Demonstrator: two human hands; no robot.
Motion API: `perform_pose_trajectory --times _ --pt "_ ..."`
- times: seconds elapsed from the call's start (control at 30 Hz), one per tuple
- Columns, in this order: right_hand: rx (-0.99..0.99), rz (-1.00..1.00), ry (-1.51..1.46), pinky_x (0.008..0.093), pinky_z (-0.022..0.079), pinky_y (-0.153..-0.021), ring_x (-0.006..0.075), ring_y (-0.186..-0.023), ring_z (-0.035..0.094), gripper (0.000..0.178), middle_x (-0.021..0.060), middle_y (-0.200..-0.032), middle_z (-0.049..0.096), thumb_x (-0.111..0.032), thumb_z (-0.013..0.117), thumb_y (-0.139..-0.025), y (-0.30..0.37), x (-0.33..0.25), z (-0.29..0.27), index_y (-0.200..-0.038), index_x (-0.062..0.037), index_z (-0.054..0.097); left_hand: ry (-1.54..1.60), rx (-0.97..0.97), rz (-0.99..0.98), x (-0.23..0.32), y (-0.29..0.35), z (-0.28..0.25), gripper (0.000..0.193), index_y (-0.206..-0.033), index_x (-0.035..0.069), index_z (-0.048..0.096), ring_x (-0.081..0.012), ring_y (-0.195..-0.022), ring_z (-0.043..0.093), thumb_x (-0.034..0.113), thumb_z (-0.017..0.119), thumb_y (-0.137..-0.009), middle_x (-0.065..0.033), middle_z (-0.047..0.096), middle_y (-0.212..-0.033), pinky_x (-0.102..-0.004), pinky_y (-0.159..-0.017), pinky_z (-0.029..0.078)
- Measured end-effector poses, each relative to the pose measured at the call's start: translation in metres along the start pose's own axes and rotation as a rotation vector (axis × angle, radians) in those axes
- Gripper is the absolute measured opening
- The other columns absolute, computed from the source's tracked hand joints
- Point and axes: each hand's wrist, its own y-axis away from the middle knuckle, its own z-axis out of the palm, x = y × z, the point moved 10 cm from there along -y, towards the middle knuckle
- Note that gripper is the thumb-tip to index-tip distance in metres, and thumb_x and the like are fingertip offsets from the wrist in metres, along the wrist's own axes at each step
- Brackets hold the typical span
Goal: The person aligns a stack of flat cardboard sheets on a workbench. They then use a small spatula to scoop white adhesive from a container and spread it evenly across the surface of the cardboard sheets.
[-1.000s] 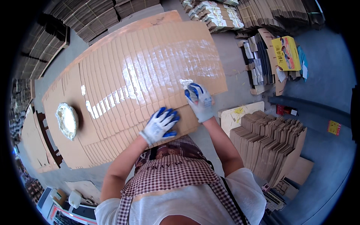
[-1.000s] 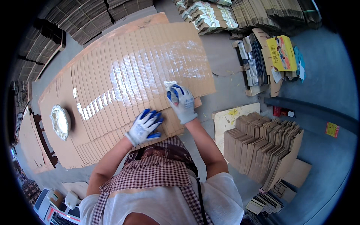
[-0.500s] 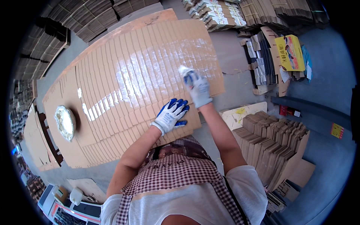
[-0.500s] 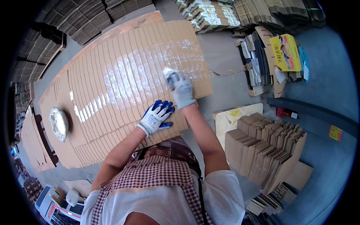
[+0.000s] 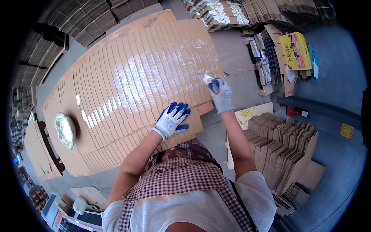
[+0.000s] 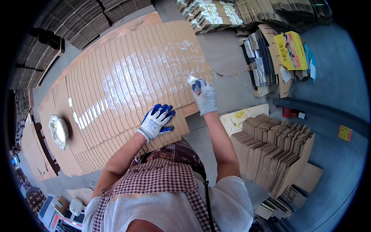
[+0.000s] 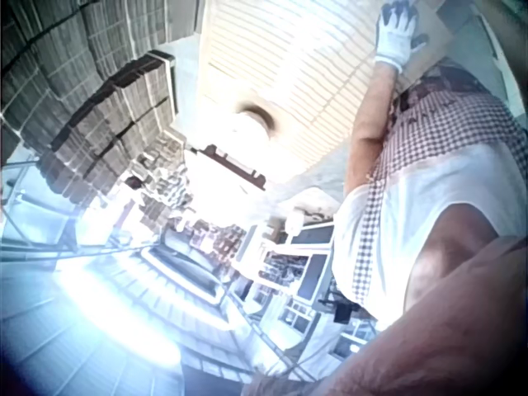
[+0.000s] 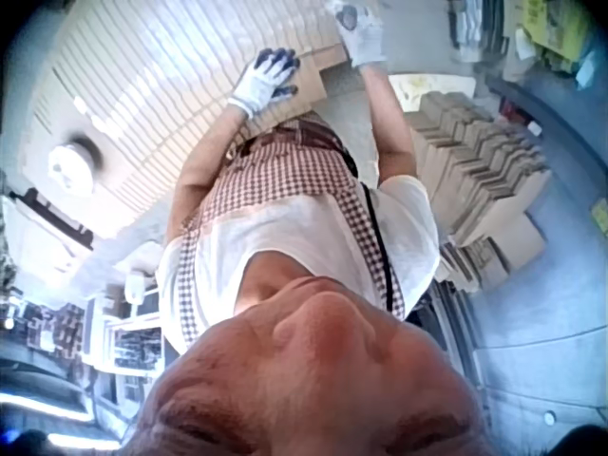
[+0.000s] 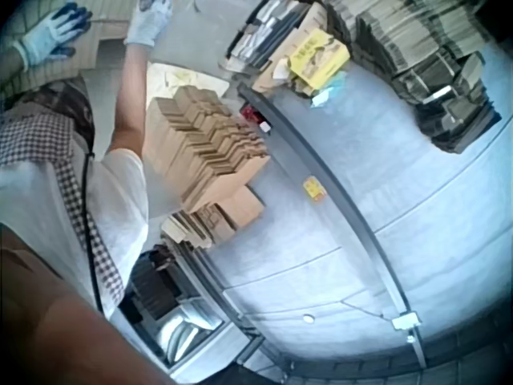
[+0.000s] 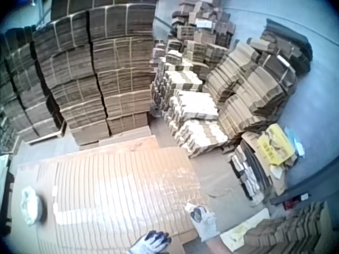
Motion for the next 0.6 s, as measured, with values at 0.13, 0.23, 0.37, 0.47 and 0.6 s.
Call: perform_pose_trajectory --times 0.13,0.23,0.37,0.47,0.6 --pt "-0.038 -0.003 -0.062 0.0451 0.051 -0.089 0.0351 -0.102 0.062 0.04 0.0137 -0.111 0.065 -0.022 0.078 -0.078 0.004 -0.016 -0.009 -0.113 -0.0098 0.062 -0.013 -0.007 -0.018 -0.003 0.002 0.003 0.071 -0.147 0.013 0.05 -0.0298 -0.14 0.043 0.057 0.056 -0.092 -0.0111 0.043 -0.156 -0.0484 -0.119 0.028" --pt "-0.108 -0.283 -0.14 0.0453 0.05 -0.09 0.0349 -0.104 0.062 0.038 0.0137 -0.113 0.064 -0.022 0.077 -0.079 0.022 -0.065 0.011 -0.112 -0.0104 0.063 -0.008 -0.007 -0.012 -0.003 0.0 0.005 0.071 -0.147 0.013 0.05 -0.0298 -0.14 0.043 0.057 0.057 -0.092 -0.0114 0.043 -0.155 -0.0489 -0.119 0.029" --pt "-0.037 0.093 -0.073 0.0453 0.052 -0.084 0.0377 -0.094 0.064 0.037 0.0158 -0.104 0.065 -0.025 0.077 -0.081 -0.014 0.025 0.011 -0.111 -0.0094 0.062 -0.018 -0.001 -0.005 0.0 -0.001 -0.003 0.07 -0.146 0.013 0.051 -0.0298 -0.139 0.044 0.057 0.057 -0.092 -0.0115 0.044 -0.155 -0.0485 -0.118 0.029" --pt "0.067 0.031 -0.089 0.0448 0.053 -0.081 0.0379 -0.09 0.065 0.038 0.016 -0.1 0.065 -0.026 0.078 -0.08 -0.028 0.018 -0.017 -0.11 -0.0091 0.062 -0.024 0.017 -0.003 -0.001 0.0 0.0 0.07 -0.146 0.013 0.051 -0.0294 -0.139 0.044 0.057 0.057 -0.092 -0.0115 0.044 -0.154 -0.048 -0.118 0.03" --pt "-0.051 -0.043 -0.258 0.0443 0.053 -0.081 0.0376 -0.092 0.065 0.033 0.0163 -0.098 0.065 -0.025 0.079 -0.08 -0.006 -0.033 0.002 -0.104 -0.0079 0.063 -0.022 0.002 -0.017 -0.003 0.001 0.004 0.07 -0.146 0.013 0.052 -0.0288 -0.139 0.044 0.057 0.057 -0.092 -0.0117 0.045 -0.153 -0.0476 -0.119 0.03"
